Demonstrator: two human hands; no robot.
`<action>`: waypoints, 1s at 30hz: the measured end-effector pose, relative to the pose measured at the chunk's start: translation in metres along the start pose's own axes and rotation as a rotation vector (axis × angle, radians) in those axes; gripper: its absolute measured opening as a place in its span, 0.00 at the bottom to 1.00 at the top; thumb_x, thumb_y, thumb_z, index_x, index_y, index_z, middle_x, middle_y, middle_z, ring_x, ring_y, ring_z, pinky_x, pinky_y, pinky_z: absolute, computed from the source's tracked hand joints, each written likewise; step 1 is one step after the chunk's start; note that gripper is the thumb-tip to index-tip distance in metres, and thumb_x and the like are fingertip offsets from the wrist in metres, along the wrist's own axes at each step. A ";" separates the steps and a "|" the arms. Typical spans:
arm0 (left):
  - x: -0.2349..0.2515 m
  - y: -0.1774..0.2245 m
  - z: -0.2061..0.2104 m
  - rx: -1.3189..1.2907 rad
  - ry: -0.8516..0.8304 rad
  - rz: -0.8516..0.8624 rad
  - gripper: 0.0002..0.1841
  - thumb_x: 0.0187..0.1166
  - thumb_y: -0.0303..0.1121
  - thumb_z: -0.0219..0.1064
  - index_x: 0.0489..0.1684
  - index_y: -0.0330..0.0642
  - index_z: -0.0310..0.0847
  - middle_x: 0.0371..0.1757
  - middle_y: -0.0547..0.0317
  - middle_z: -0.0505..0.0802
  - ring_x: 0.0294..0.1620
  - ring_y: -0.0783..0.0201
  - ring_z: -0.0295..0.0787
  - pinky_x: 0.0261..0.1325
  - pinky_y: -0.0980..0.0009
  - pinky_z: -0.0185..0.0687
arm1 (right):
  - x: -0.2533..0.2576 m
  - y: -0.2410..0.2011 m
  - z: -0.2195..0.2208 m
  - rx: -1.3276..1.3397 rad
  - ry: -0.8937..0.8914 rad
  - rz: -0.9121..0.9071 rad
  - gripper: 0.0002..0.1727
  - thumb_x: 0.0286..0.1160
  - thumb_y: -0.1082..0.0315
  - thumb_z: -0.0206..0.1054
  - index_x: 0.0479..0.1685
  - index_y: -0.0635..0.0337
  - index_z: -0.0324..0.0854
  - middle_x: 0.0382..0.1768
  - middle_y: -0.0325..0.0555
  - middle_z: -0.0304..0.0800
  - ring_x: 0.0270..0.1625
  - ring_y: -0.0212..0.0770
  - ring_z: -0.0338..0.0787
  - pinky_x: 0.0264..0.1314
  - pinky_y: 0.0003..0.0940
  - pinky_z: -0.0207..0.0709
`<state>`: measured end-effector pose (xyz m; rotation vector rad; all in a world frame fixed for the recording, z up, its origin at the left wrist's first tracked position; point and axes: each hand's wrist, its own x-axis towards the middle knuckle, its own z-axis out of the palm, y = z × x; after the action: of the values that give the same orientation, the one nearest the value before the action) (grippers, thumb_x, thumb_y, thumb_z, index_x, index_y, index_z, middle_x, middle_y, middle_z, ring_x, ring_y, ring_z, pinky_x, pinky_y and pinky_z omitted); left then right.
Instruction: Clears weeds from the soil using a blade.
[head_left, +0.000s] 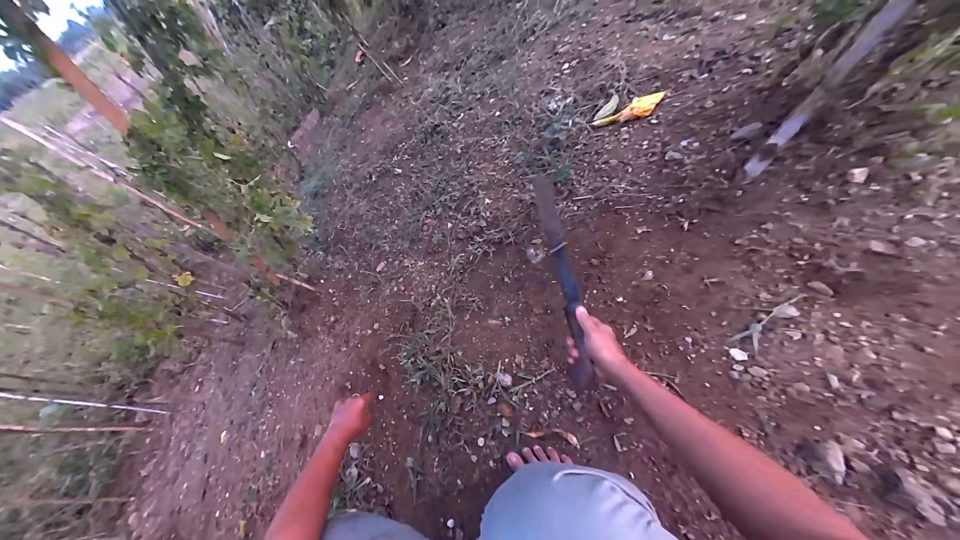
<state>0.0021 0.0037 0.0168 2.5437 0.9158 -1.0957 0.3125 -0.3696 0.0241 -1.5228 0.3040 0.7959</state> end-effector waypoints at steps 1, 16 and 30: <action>0.000 0.000 0.000 0.002 0.001 -0.004 0.23 0.83 0.35 0.60 0.78 0.49 0.78 0.68 0.38 0.89 0.73 0.35 0.82 0.78 0.34 0.66 | 0.008 -0.001 0.015 0.123 0.067 -0.031 0.28 0.97 0.43 0.39 0.63 0.59 0.70 0.22 0.39 0.71 0.15 0.35 0.75 0.23 0.33 0.80; 0.005 -0.018 0.021 -0.158 -0.206 0.001 0.31 0.76 0.29 0.72 0.82 0.40 0.71 0.75 0.32 0.82 0.77 0.33 0.77 0.78 0.33 0.66 | 0.019 0.000 -0.039 -0.391 -0.158 0.089 0.28 0.95 0.43 0.44 0.71 0.58 0.71 0.22 0.41 0.73 0.15 0.35 0.75 0.20 0.32 0.78; 0.007 -0.002 0.012 -0.138 -0.205 0.084 0.30 0.76 0.31 0.74 0.79 0.38 0.74 0.73 0.34 0.84 0.76 0.36 0.79 0.79 0.36 0.67 | 0.008 0.055 -0.032 -0.719 -0.418 0.316 0.32 0.91 0.37 0.48 0.65 0.58 0.76 0.23 0.41 0.75 0.16 0.37 0.76 0.21 0.34 0.77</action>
<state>-0.0026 0.0034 0.0032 2.2873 0.7957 -1.1970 0.2937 -0.4053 -0.0254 -1.9328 -0.0754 1.5626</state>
